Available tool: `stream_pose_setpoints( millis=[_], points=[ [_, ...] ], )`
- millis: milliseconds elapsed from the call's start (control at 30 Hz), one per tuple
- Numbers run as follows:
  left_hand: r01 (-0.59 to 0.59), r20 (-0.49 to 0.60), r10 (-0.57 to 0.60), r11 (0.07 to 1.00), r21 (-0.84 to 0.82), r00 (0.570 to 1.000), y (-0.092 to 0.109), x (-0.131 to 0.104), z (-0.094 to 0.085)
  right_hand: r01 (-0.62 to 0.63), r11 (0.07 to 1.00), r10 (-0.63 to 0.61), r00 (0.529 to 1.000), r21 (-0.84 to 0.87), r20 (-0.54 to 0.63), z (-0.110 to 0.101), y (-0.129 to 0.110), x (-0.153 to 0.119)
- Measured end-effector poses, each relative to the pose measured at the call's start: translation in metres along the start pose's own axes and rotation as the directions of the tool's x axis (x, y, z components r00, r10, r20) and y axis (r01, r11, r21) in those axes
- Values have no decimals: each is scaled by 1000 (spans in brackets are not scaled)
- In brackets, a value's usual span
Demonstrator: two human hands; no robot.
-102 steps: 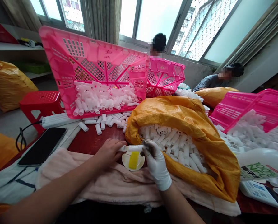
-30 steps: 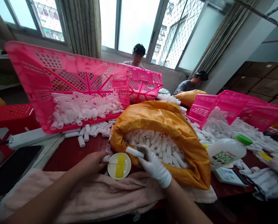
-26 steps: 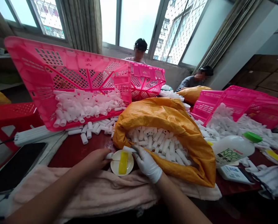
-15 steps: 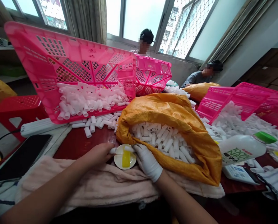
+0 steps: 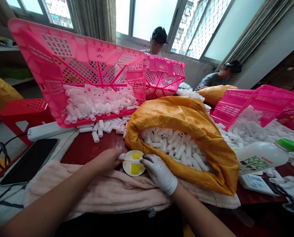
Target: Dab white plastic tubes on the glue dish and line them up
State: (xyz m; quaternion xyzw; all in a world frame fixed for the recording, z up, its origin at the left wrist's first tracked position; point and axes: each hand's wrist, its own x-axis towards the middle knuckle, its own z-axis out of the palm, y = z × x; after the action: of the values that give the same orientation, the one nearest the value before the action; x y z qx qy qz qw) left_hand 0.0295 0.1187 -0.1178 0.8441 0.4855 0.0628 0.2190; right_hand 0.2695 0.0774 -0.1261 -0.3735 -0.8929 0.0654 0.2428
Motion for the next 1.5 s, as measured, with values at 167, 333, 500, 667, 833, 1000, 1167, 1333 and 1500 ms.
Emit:
stream_pose_setpoints(
  millis=[167, 333, 500, 667, 833, 1000, 1167, 1333, 1500],
  points=[
    [3, -13, -2, 1000, 21, 1000, 0, 0, 0, 48, 998, -48, 999, -31, 16, 0, -3, -6],
    [-28, -24, 29, 999, 19, 999, -1, 1, 0, -7, 999, 9, 999, 53, -41, -2, -6, -7],
    [-36, -35, 36, 999, 16, 999, -4, 1, 3, 86, 993, -84, 996, -81, 26, -6, -13, -8],
    [-17, -23, 19, 998, 62, 1000, -5, 1, 3, 272, 961, -268, 960, -54, 78, -13, -29, -6],
    [-26, -235, 61, 988, 149, 970, 1, -2, -4, -50, 889, 227, 911, 455, -344, 1, -28, 11],
    [-112, -230, 121, 992, 50, 966, 7, -6, -3, -61, 668, 405, 866, 742, -293, 6, -26, 33],
    [-102, -177, 109, 994, 45, 978, 11, -8, -3, 84, 883, 21, 976, 462, -218, -17, -28, 44],
    [-79, -198, 92, 994, 71, 976, 11, -8, -5, 15, 774, 198, 944, 633, -265, -20, -19, 46],
    [-87, -180, 97, 994, 65, 979, 11, -8, -3, -33, 728, 304, 911, 684, -279, -17, -18, 44]
  ],
)
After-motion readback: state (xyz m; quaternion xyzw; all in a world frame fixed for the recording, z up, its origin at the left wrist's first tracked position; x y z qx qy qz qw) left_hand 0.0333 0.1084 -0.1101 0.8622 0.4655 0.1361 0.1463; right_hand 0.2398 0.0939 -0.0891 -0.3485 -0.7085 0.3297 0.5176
